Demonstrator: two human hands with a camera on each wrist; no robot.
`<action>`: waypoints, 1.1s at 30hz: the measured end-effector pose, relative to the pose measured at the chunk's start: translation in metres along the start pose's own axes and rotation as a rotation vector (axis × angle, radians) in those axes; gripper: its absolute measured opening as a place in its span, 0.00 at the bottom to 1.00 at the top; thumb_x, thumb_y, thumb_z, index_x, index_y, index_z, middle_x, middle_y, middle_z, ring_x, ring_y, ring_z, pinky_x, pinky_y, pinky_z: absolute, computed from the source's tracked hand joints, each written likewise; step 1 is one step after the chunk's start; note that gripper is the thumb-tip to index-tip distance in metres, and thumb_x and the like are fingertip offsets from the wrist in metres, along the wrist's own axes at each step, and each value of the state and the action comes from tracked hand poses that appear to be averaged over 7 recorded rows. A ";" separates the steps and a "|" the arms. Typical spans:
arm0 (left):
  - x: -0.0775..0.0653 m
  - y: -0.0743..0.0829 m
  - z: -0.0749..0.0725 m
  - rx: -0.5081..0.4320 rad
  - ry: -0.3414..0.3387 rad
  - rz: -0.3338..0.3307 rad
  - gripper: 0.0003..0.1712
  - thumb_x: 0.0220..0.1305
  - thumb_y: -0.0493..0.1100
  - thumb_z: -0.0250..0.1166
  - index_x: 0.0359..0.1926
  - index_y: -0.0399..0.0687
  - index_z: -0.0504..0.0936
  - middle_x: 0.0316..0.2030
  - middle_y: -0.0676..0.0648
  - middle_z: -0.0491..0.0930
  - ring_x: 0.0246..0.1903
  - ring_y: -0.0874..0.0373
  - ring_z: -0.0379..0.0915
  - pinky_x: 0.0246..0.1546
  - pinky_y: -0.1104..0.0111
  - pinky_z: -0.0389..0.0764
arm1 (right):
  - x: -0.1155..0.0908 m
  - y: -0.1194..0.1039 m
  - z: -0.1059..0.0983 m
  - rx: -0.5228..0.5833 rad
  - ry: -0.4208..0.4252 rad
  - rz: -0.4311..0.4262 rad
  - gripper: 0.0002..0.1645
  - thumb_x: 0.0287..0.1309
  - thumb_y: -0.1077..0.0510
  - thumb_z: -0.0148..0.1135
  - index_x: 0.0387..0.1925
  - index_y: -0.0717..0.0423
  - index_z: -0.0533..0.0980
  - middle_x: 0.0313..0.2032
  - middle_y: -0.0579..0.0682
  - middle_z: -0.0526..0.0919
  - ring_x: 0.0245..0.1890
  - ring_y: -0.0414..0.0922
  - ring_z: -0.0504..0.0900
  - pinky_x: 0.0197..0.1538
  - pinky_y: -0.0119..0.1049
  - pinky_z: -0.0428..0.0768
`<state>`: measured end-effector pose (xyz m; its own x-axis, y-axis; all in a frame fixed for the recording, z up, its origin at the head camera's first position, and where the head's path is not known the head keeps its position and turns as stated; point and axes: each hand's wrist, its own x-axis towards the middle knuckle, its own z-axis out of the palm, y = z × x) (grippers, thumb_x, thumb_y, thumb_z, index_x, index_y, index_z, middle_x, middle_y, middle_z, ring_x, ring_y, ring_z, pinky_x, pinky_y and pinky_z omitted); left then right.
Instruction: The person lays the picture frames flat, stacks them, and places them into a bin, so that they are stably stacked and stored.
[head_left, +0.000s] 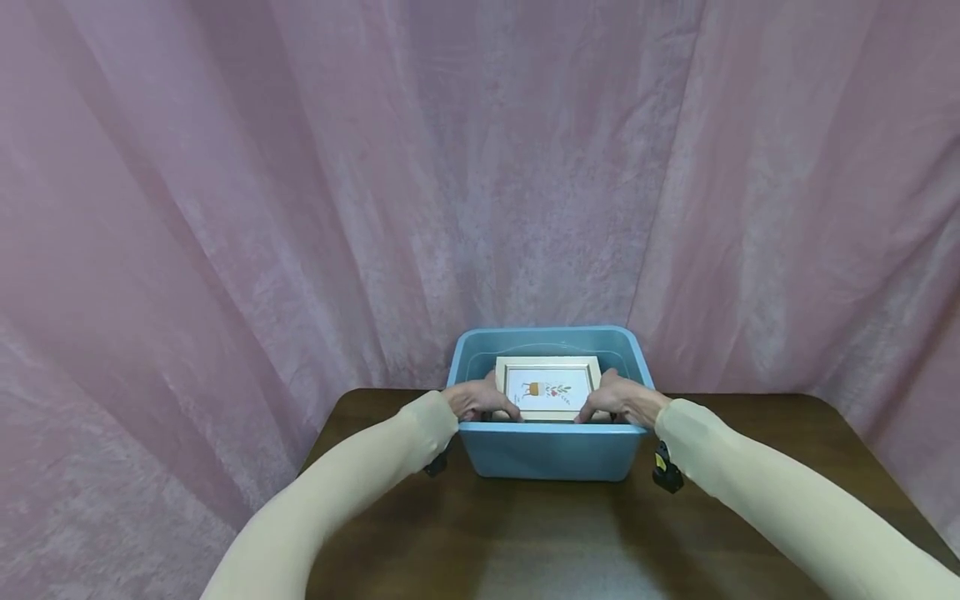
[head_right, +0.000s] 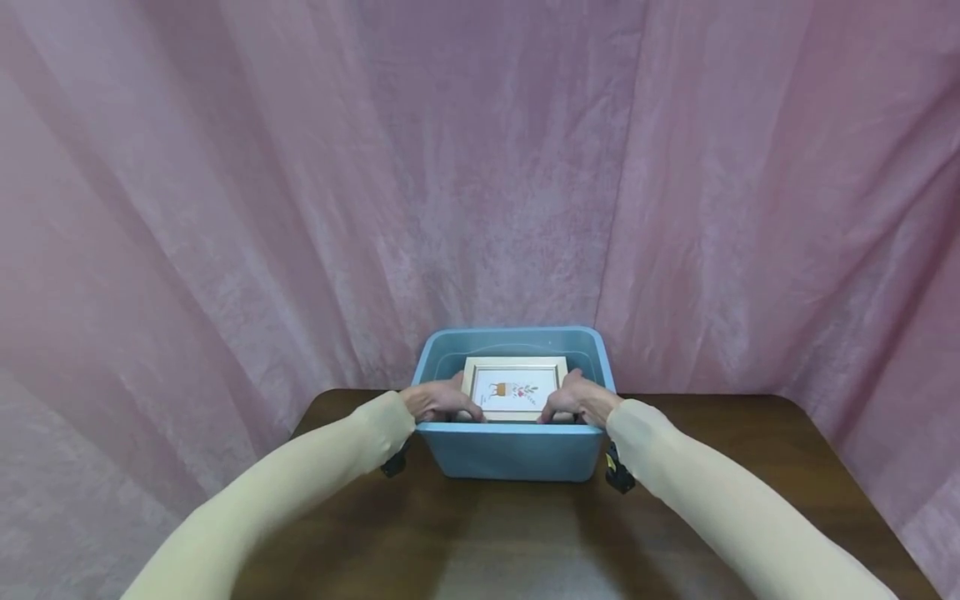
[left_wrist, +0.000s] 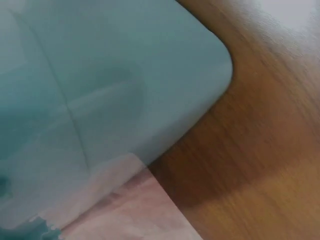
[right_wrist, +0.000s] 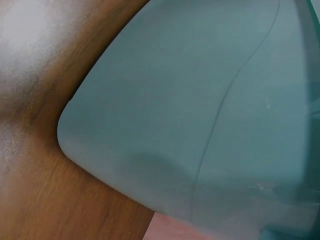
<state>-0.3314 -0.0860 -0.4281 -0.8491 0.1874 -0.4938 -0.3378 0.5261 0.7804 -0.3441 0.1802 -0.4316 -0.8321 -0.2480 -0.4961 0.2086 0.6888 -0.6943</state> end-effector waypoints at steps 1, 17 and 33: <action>-0.001 0.000 0.000 0.006 0.001 0.009 0.54 0.56 0.31 0.79 0.78 0.42 0.58 0.70 0.37 0.66 0.65 0.46 0.66 0.80 0.50 0.64 | -0.001 0.000 0.000 -0.011 0.008 -0.002 0.72 0.54 0.56 0.82 0.79 0.80 0.40 0.71 0.77 0.63 0.64 0.67 0.74 0.70 0.59 0.79; -0.028 0.014 -0.008 -0.048 0.052 -0.037 0.69 0.63 0.48 0.77 0.90 0.49 0.38 0.88 0.36 0.44 0.86 0.34 0.48 0.82 0.33 0.60 | -0.030 -0.013 -0.013 0.104 0.013 -0.066 0.73 0.58 0.51 0.80 0.83 0.77 0.41 0.83 0.76 0.48 0.83 0.71 0.55 0.85 0.66 0.59; -0.086 0.025 -0.007 0.039 0.160 0.201 0.68 0.62 0.51 0.80 0.90 0.64 0.43 0.88 0.37 0.50 0.86 0.34 0.51 0.80 0.36 0.64 | -0.095 -0.002 -0.034 0.417 -0.012 -0.214 0.72 0.72 0.48 0.71 0.86 0.65 0.26 0.86 0.73 0.45 0.87 0.68 0.50 0.87 0.62 0.55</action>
<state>-0.2700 -0.0946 -0.3635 -0.9521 0.1596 -0.2609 -0.1424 0.5237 0.8399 -0.2828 0.2260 -0.3650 -0.8735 -0.3643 -0.3230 0.2234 0.2896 -0.9307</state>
